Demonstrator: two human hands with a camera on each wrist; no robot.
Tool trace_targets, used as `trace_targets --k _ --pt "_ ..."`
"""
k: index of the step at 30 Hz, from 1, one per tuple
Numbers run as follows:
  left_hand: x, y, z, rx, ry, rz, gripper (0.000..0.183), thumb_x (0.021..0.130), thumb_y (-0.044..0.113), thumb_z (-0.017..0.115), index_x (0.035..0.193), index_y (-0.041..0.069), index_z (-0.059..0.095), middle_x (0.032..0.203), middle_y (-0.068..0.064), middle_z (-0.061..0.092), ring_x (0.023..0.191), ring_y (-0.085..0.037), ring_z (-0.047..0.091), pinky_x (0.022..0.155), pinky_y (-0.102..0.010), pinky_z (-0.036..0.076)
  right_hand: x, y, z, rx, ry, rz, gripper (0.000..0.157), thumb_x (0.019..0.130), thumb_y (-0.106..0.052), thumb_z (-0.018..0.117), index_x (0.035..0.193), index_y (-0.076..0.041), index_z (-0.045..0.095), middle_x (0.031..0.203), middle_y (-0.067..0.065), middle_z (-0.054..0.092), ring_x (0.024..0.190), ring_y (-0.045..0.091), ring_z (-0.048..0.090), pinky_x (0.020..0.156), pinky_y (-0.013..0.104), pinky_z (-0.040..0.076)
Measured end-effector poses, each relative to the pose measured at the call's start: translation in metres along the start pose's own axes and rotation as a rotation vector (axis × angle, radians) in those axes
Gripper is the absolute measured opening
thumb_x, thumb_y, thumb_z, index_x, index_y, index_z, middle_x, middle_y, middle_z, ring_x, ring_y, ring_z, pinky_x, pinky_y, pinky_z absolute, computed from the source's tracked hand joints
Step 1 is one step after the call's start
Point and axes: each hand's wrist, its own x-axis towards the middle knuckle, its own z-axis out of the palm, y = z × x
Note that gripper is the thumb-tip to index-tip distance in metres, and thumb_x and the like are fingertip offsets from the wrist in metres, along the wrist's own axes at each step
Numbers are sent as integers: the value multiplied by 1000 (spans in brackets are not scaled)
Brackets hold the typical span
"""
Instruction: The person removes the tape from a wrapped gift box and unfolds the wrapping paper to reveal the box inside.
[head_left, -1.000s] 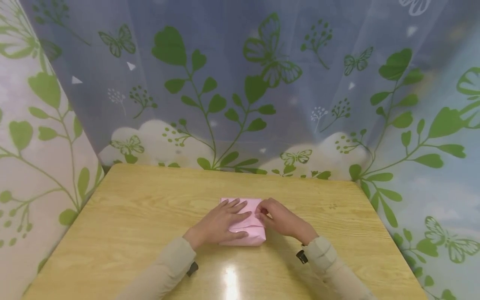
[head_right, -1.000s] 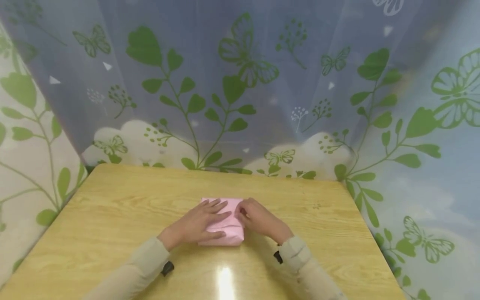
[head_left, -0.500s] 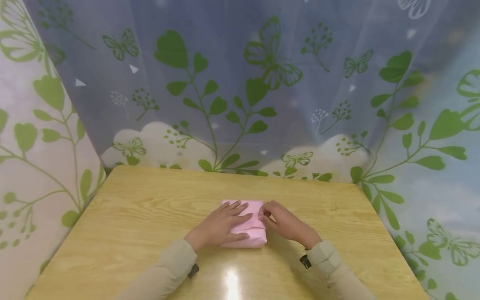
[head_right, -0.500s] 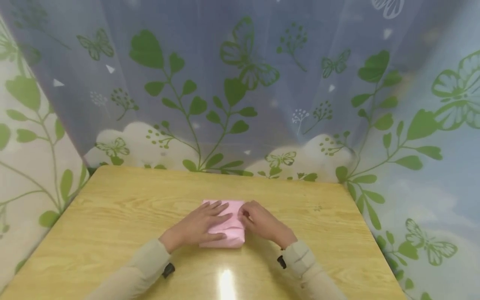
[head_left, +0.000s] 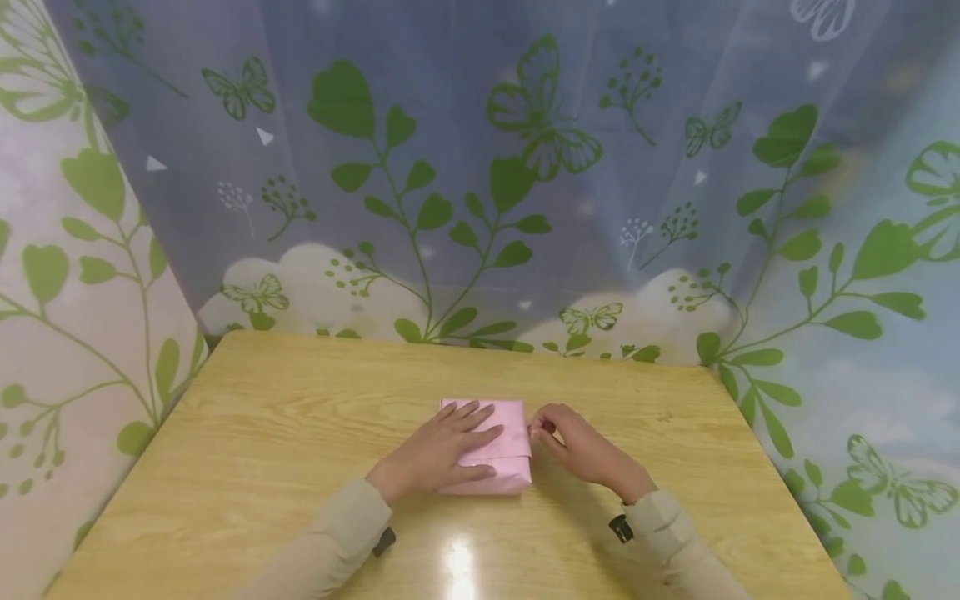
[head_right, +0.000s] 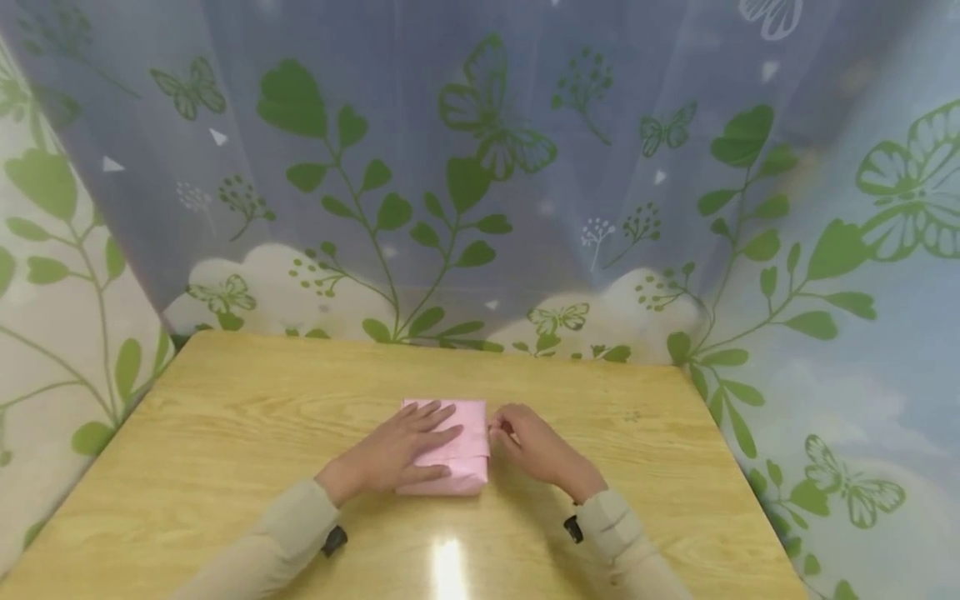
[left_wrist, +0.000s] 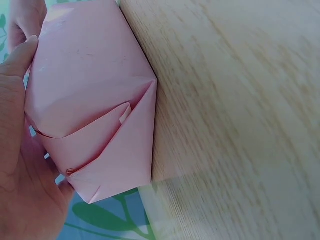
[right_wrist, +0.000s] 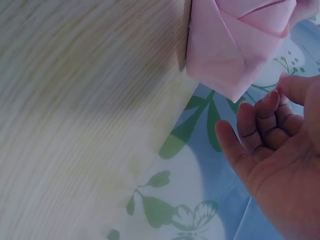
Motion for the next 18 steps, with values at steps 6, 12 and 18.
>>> trace_targets --k 6,12,18 --pt "-1 0 0 -5 4 -7 66 102 60 46 156 22 43 168 -8 23 155 -32 21 127 -53 15 1 -8 0 -16 23 88 15 106 -19 56 97 -9 63 91 -5 60 84 9 54 76 31 51" --pt "0 -1 0 1 0 -15 67 102 61 45 156 22 42 168 -7 22 156 -32 19 127 -53 14 19 -35 7 -169 52 239 39 101 -42 61 68 -20 59 61 -9 52 56 8 46 54 25 42" --pt "1 1 1 1 6 -6 66 101 60 47 155 21 44 167 -7 25 155 -33 22 127 -54 16 27 -38 14 -254 49 278 45 93 -41 68 57 -19 55 53 -9 48 48 8 44 45 24 37"
